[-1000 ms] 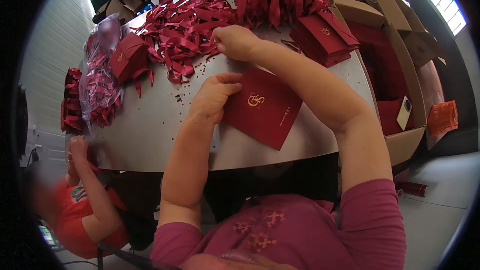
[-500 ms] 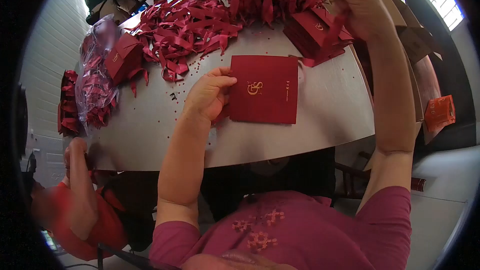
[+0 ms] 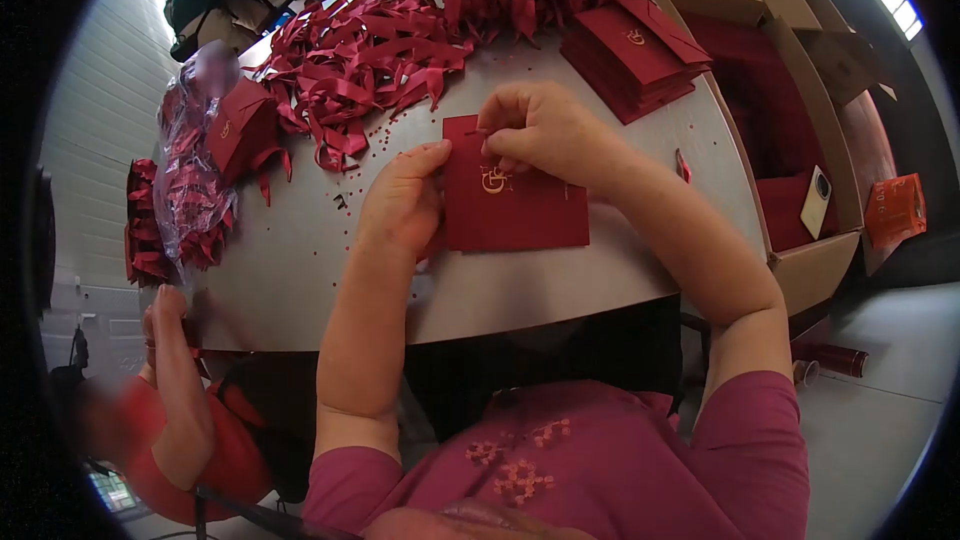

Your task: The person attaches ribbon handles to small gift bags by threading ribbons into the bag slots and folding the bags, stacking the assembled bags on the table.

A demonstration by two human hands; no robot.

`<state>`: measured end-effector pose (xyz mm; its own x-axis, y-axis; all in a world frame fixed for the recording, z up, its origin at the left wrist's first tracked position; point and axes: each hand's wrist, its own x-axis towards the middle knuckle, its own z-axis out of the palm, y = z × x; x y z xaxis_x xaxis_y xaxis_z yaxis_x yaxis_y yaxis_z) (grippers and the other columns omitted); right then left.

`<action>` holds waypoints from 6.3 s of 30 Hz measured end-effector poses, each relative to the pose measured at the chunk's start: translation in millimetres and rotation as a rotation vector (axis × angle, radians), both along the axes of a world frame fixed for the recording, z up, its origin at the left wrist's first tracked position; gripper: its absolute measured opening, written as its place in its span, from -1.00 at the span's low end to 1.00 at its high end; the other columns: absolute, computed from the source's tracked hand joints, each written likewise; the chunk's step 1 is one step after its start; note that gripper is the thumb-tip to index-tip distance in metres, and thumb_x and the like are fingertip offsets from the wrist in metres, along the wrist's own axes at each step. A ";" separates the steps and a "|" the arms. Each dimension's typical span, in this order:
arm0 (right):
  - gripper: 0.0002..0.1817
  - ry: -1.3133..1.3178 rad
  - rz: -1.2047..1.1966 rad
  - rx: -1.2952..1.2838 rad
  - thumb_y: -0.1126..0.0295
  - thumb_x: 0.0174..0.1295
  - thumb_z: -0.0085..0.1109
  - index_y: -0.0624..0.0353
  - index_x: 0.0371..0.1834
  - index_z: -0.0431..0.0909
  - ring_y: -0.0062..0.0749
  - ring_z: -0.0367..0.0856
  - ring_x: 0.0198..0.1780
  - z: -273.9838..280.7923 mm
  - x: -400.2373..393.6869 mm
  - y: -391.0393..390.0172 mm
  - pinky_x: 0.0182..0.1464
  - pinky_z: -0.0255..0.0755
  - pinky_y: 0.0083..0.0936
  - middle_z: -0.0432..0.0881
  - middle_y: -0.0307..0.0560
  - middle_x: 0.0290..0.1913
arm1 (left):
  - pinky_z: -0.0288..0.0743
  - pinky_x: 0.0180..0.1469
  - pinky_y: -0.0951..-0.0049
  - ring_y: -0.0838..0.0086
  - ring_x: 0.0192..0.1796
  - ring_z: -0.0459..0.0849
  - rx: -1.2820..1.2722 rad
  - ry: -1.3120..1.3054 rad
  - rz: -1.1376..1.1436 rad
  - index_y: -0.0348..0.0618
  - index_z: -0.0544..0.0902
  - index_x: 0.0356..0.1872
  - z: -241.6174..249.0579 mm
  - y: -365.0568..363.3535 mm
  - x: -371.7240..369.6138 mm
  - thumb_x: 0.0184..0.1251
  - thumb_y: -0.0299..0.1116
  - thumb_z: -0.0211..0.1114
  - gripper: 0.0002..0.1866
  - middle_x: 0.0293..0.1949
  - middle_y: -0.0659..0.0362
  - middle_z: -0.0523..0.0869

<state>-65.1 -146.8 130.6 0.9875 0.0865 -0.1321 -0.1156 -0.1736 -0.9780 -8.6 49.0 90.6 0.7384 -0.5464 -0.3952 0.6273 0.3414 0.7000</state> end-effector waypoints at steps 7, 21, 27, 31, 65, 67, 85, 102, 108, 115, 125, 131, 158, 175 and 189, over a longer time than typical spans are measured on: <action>-0.90 0.045 0.012 0.322 0.47 0.38 0.15 0.26 -0.14 0.55 -0.52 0.69 -0.30 -30.8 8.6 -3.4 -0.19 0.62 -0.59 0.65 -0.16 -0.31 | 0.54 0.05 0.40 0.44 -0.05 0.65 -0.048 0.007 -0.017 -0.22 0.60 -0.10 -1.0 0.7 -0.4 0.39 -0.40 0.27 -0.85 -0.12 0.16 0.70; -0.94 -0.370 -0.128 -0.132 0.52 0.33 0.17 0.28 -0.24 0.51 -0.54 0.64 -0.34 -38.1 -6.0 9.5 -0.27 0.53 -0.58 0.63 -0.16 -0.34 | 0.56 0.10 0.42 0.46 -0.04 0.67 -0.092 -0.219 0.006 -0.29 0.60 -0.04 4.6 -6.5 -11.4 0.38 -0.55 0.23 -0.83 -0.08 0.11 0.71; -0.90 -0.660 -0.277 -0.472 0.50 0.23 0.23 0.25 -0.31 0.49 -0.08 0.60 -0.35 -44.9 -7.0 21.5 -0.28 0.45 -0.31 0.59 0.06 -0.38 | 0.57 -0.07 0.58 0.57 -0.18 0.67 0.180 -0.517 0.113 -0.39 0.64 -0.06 1.6 -9.8 -18.8 0.30 -0.61 0.29 -0.80 -0.16 0.14 0.73; -0.89 -0.734 -0.310 -0.530 0.51 0.21 0.22 0.23 -0.34 0.46 0.06 0.58 -0.31 -46.3 -7.4 24.8 -0.28 0.44 -0.23 0.56 0.08 -0.38 | 0.55 -0.10 0.62 0.60 -0.22 0.65 0.085 -0.419 0.131 -0.41 0.65 -0.05 -0.9 -10.0 -18.5 0.29 -0.59 0.31 -0.78 -0.18 0.15 0.73; -0.90 -0.097 -0.089 0.167 0.49 0.30 0.22 0.29 -0.21 0.62 -0.66 0.54 -0.42 -40.2 -4.6 5.7 -0.36 0.47 -0.66 0.62 -0.26 -0.38 | 0.57 -0.10 0.60 0.59 -0.20 0.66 0.204 -0.467 0.001 -0.37 0.64 0.00 -2.0 -12.9 -11.6 0.38 -0.58 0.17 -0.77 -0.19 0.18 0.71; -0.90 -0.114 -0.079 0.106 0.49 0.29 0.22 0.28 -0.20 0.62 -0.66 0.56 -0.43 -39.4 -5.4 5.5 -0.38 0.48 -0.68 0.62 -0.26 -0.38 | 0.57 -0.18 0.59 0.60 -0.25 0.67 0.329 -0.572 -0.050 -0.38 0.64 -0.02 -7.1 -9.8 -6.5 0.34 -0.58 0.17 -0.76 -0.23 0.18 0.72; -0.55 0.076 0.114 -0.243 0.46 0.05 0.38 0.27 0.05 0.55 -0.71 0.46 -0.58 9.9 -12.3 -53.3 -0.56 0.32 -0.70 0.50 -0.32 -0.57 | 0.43 -0.12 -0.01 -0.17 -0.17 0.55 0.945 -1.507 -0.230 -0.33 0.49 -0.36 -4.4 11.5 16.9 0.19 -0.56 0.13 -0.95 -0.34 -0.18 0.59; -0.84 -0.308 -0.499 -0.103 0.46 0.22 0.25 0.23 -0.15 0.63 -0.74 0.51 -0.41 54.8 -68.6 -142.6 -0.33 0.44 -0.71 0.63 -0.32 -0.36 | 0.43 -0.18 -0.05 -0.12 -0.23 0.59 1.085 -1.520 -0.038 -0.29 0.48 -0.36 -18.1 3.2 14.7 0.22 -0.54 0.06 -0.96 -0.39 -0.14 0.61; -0.81 -0.705 -0.030 -0.606 0.61 0.02 0.21 0.23 -0.26 0.62 -0.42 0.58 -0.33 -22.4 -18.8 -18.1 -0.29 0.45 -0.49 0.58 -0.10 -0.38 | 0.44 -0.16 -0.04 -0.08 -0.22 0.60 1.148 -1.519 -0.046 -0.25 0.49 -0.35 -20.5 -1.8 15.5 0.23 -0.46 0.13 -0.93 -0.34 -0.09 0.62; -0.80 -0.574 0.112 -0.362 0.63 0.03 0.11 0.18 -0.29 0.63 -0.55 0.50 -0.41 -55.8 -13.6 -10.2 -0.39 0.34 -0.55 0.54 -0.22 -0.42 | 0.46 -0.14 0.00 -0.08 -0.19 0.62 1.269 -1.340 -0.171 -0.24 0.54 -0.36 -4.2 14.6 24.1 0.30 -0.35 0.20 -0.85 -0.34 -0.08 0.67; -0.85 -0.079 -0.105 0.476 0.59 0.17 0.22 0.24 -0.18 0.64 -0.64 0.56 -0.47 -35.0 -6.5 -41.0 -0.38 0.45 -0.69 0.64 -0.24 -0.33 | 0.50 -0.21 0.03 -0.07 -0.26 0.65 1.416 -1.382 -0.007 -0.24 0.57 -0.37 -12.9 12.1 29.2 0.30 -0.34 0.23 -0.84 -0.38 -0.09 0.69; -0.77 -0.130 -0.135 0.806 0.51 0.29 0.24 0.30 0.00 0.61 -0.57 0.68 -0.26 -11.9 -7.0 -51.3 -0.27 0.54 -0.65 0.70 -0.15 -0.24 | 0.51 -0.22 0.08 -0.03 -0.30 0.67 1.324 -1.563 0.462 -0.19 0.65 -0.32 -10.4 16.9 25.3 0.29 -0.25 0.30 -0.80 -0.42 -0.05 0.69; -0.81 -0.385 -0.040 -0.129 0.63 0.26 0.17 0.33 -0.07 0.58 -0.59 0.65 -0.30 -44.7 -12.3 -30.7 -0.21 0.55 -0.62 0.66 -0.19 -0.25 | 0.39 -0.43 0.57 0.62 -0.46 0.55 0.736 -0.548 -0.194 -0.29 0.69 -0.31 10.1 -20.4 -10.3 0.14 -0.55 0.35 -0.90 -0.42 0.25 0.70; -0.89 -0.785 -0.046 -0.480 0.57 0.13 0.31 0.24 -0.27 0.64 -0.19 0.64 -0.23 -53.0 -14.7 -16.2 -0.19 0.52 -0.42 0.62 -0.02 -0.27 | 0.39 -0.45 0.48 0.50 -0.52 0.54 0.625 -0.706 -0.080 -0.34 0.62 -0.23 -11.9 -12.0 -8.1 0.19 -0.56 0.33 -0.86 -0.49 0.16 0.65; -0.89 -0.547 -0.017 -0.619 0.38 0.19 0.25 0.17 -0.30 0.62 -0.02 0.60 -0.21 -51.5 -18.2 -15.1 -0.15 0.48 -0.24 0.59 0.00 -0.29 | 0.10 -0.60 0.71 0.75 -0.61 0.35 0.524 -0.416 -0.169 -0.24 0.65 -0.25 3.6 -18.5 -12.6 0.22 -0.54 0.37 -0.89 -0.49 0.34 0.60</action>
<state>-83.3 -161.9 79.1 0.9267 0.1403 0.3487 0.3414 -0.7022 -0.6248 -21.2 30.4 94.2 0.8077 -0.4814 -0.3404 0.2852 -0.1863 0.9402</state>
